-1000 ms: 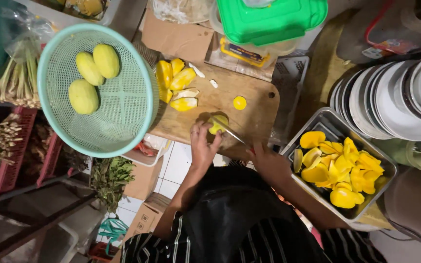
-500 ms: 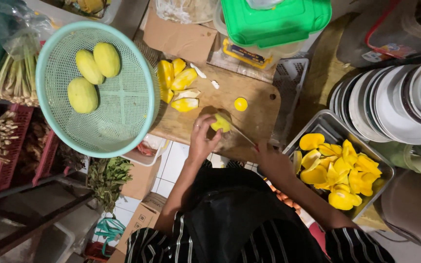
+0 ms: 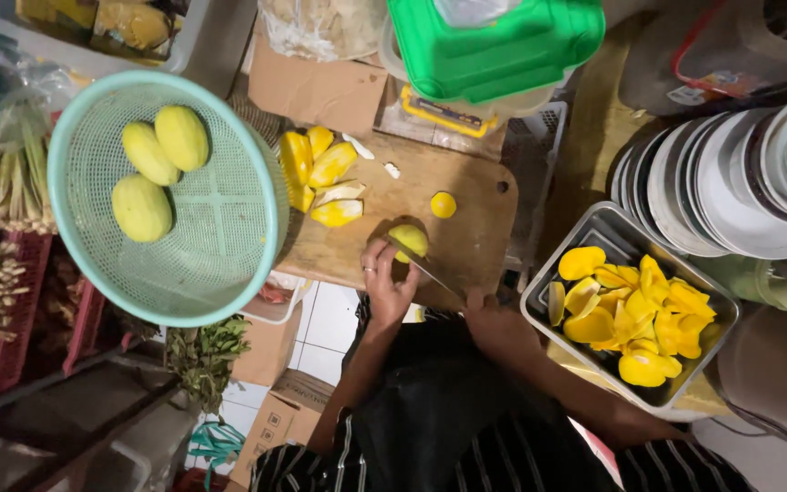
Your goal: Peeling and slicing mangoes on a wooden board.
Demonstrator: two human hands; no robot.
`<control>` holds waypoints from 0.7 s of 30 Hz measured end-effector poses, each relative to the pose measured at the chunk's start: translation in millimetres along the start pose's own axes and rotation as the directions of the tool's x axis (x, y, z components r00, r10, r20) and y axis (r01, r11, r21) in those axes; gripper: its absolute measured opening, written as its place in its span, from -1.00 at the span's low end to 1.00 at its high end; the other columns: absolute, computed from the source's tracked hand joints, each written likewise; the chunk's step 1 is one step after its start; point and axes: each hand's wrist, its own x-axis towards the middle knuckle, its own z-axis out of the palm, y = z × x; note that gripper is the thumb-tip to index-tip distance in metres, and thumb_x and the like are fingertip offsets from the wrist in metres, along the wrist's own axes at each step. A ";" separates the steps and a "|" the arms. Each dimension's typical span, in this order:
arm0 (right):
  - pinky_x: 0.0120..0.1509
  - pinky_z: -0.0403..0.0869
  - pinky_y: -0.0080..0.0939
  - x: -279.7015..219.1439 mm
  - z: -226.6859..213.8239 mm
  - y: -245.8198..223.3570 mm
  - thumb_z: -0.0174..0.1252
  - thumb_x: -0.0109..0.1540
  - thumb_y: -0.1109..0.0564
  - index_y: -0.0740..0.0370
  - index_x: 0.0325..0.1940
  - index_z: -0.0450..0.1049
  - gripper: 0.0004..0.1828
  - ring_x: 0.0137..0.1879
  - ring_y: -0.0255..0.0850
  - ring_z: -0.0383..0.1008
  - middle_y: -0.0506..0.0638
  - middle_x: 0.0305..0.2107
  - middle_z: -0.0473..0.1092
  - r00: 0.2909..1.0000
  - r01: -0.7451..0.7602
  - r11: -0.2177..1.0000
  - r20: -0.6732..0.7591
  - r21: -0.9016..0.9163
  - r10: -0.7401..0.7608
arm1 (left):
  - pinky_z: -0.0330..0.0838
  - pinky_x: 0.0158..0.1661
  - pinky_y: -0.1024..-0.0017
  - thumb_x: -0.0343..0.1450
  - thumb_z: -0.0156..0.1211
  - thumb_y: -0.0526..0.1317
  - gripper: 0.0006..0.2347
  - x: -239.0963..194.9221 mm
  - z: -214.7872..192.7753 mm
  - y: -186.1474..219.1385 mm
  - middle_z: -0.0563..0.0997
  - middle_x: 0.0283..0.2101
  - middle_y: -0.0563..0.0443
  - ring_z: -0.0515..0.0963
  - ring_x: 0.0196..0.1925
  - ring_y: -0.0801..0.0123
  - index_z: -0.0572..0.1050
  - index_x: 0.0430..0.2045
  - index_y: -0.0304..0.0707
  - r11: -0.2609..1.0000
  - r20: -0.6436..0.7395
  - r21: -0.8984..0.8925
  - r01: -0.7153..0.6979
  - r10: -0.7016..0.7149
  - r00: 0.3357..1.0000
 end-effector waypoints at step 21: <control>-0.51 0.30 -0.18 45.8 50.0 -36.5 0.05 0.25 0.01 0.24 -0.12 0.47 -0.72 -0.63 -0.17 0.39 -0.04 -0.70 0.33 0.971 -0.074 0.995 -0.223 0.061 0.086 | 0.41 0.12 -0.06 0.23 0.40 -0.40 -0.67 -2.6 4.1 -10.5 0.49 0.05 -0.28 0.50 0.14 -0.23 0.51 -0.14 -0.35 0.994 -0.001 -0.094 -0.047 0.048 0.999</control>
